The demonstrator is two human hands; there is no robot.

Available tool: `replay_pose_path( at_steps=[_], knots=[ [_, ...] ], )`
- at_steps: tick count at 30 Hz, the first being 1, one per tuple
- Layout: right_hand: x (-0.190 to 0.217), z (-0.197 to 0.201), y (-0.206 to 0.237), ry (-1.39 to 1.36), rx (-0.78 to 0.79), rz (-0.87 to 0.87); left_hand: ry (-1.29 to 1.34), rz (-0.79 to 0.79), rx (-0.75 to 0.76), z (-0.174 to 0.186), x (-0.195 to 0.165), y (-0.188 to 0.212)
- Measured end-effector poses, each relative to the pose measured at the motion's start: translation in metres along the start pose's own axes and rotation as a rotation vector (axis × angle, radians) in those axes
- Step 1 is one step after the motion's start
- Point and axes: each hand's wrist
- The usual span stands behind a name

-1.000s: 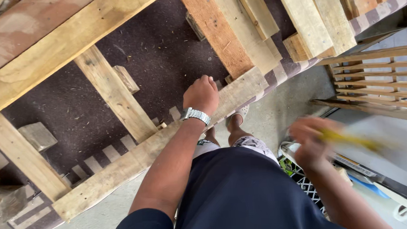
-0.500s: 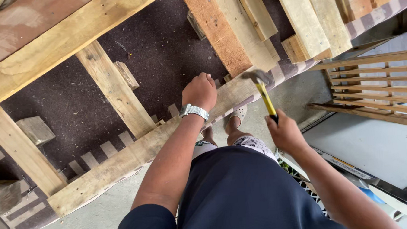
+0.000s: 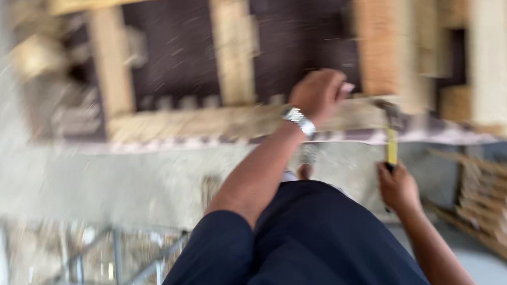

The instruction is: The person disassembles a wooden pallet laid on a cushioned frame, using a claw hammer to pry up boards and pull out nails. They work along the pallet plank by plank, hammering and levering boards loose, and lift a removed plank at the end.

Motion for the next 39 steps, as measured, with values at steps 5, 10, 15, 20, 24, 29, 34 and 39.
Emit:
replay_pose_path(
  at_steps=[5,10,15,20,24,29,34,39],
  knots=[
    [0.003,0.000,0.016,-0.539,0.224,-0.080,0.112,0.139,-0.182,0.050,0.004,0.117],
    [0.045,0.002,0.044,-0.633,0.215,0.033,0.057,0.626,-0.430,0.114,0.043,0.252],
    [0.107,-0.014,0.072,-0.410,0.303,0.186,0.150,1.105,-0.709,0.191,0.113,0.354],
    [0.212,-0.055,0.102,0.085,0.322,0.373,0.165,1.029,-0.848,0.272,0.205,0.387],
    [0.302,-0.115,0.126,0.166,0.276,0.563,0.122,0.752,-0.779,0.338,0.285,0.372],
    [0.402,-0.197,0.136,0.215,0.070,0.919,0.272,0.854,-0.319,0.380,0.350,0.358],
    [0.490,-0.259,0.113,0.293,-0.010,1.119,0.270,0.776,-0.220,0.386,0.372,0.368],
    [0.538,-0.300,0.097,0.398,0.071,1.197,0.314,0.715,-0.233,0.380,0.392,0.376]
  ],
)
Point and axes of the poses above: each hand's wrist, its own y-axis away from the middle knuckle, its own z-axis out of the back of the hand, x = y × z, and after that the axes turned 4 degrees about x, right-handed
